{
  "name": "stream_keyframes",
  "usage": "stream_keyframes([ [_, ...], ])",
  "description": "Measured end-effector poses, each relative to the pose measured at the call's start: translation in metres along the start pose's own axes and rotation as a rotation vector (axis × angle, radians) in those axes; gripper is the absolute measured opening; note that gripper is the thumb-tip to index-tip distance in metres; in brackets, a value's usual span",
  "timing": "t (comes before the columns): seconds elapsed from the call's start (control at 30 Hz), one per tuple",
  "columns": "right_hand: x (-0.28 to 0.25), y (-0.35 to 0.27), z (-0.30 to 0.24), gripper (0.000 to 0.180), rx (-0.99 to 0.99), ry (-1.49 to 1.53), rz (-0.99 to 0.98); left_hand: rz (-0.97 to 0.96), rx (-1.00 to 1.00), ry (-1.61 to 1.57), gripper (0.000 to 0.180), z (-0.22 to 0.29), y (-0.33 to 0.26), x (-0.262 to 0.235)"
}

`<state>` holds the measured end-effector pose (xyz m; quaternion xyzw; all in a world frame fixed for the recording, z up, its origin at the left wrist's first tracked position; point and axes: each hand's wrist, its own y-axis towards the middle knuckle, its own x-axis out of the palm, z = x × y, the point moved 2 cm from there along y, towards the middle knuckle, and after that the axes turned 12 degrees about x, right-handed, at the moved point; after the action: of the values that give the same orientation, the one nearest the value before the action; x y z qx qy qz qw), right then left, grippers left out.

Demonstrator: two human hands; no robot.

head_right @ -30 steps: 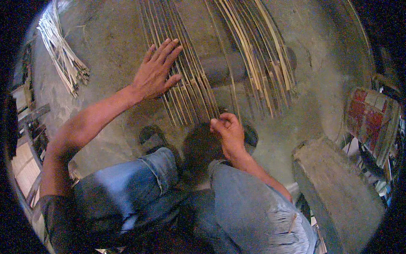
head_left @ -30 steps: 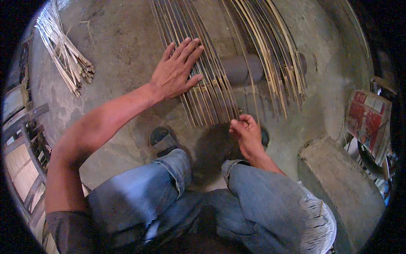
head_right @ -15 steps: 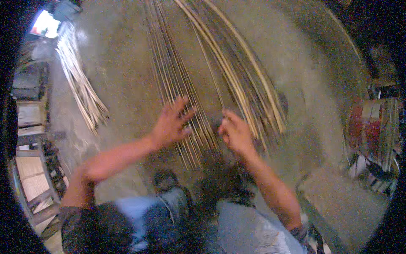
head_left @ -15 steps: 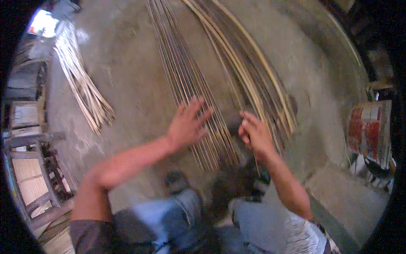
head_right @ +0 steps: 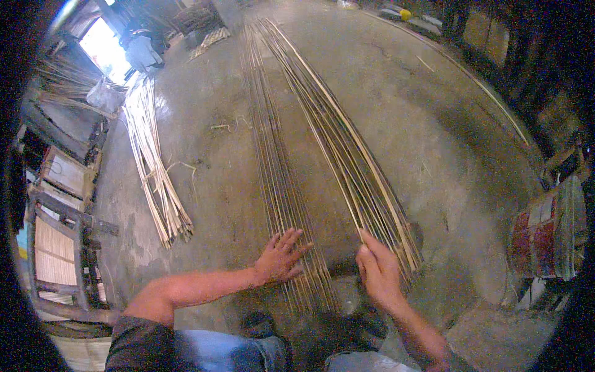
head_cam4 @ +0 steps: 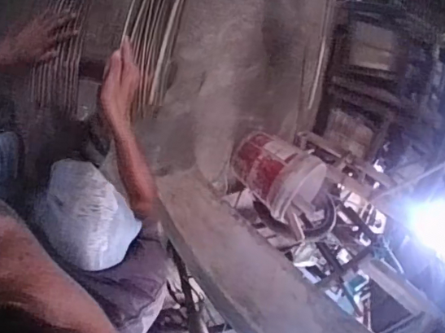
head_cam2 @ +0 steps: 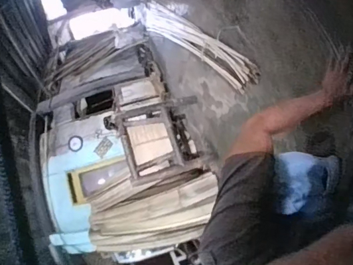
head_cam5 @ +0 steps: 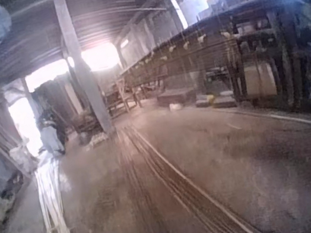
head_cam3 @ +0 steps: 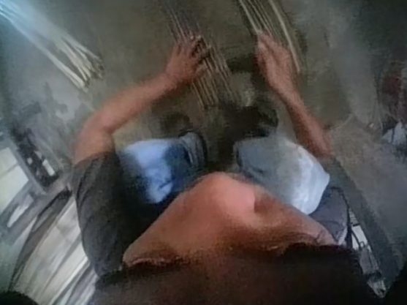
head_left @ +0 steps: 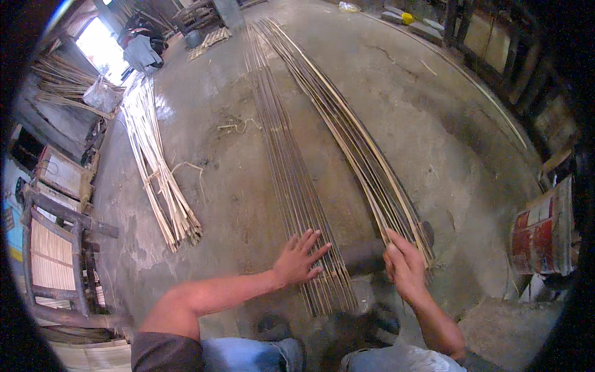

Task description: The person sits on the floor and weaves thin bamboo strips together by hand. They interlace the strips over and under each other, gradually forming a flat woven mat.

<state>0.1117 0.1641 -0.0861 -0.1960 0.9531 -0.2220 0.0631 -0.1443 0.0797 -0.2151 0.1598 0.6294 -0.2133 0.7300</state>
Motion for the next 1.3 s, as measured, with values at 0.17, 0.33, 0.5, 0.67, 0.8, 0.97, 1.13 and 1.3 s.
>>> stream_keyframes([
  [0.17, -0.036, -0.009, -0.044, 0.033, -0.161, -0.34, 0.057, 0.002, -0.015, -0.026, 0.064, 0.004, -0.002, -0.003],
  [0.33, -0.041, -0.076, -0.076, 0.031, -0.126, -0.19, 0.08, -0.009, -0.001, -0.018, 0.063, 0.003, -0.004, -0.009],
  [0.5, -0.041, -0.08, -0.065, 0.036, -0.17, -0.04, 0.223, -0.006, 0.011, -0.009, 0.064, 0.003, 0.001, -0.005],
  [0.67, -0.015, -0.085, -0.063, 0.036, -0.166, -0.044, 0.038, -0.008, 0.003, 0.05, 0.063, 0.004, -0.01, -0.01],
  [0.8, 0.03, -0.022, 0.02, 0.034, -0.077, -0.057, -0.039, 0.009, 0.007, -0.028, 0.064, 0.005, -0.001, -0.002],
  [0.97, 0.087, 0.001, 0.108, 0.036, 0.268, 0.211, -0.184, -0.038, -0.031, -0.076, 0.066, 0.005, -0.008, -0.008],
  [1.13, 0.101, 0.017, 0.154, 0.041, 0.085, -0.016, -0.281, 0.015, -0.033, -0.08, 0.066, -0.002, 0.004, -0.005],
  [1.3, 0.061, -0.052, 0.155, 0.037, 0.475, 0.08, -0.451, 0.001, 0.006, -0.004, 0.064, -0.005, -0.014, 0.022],
])
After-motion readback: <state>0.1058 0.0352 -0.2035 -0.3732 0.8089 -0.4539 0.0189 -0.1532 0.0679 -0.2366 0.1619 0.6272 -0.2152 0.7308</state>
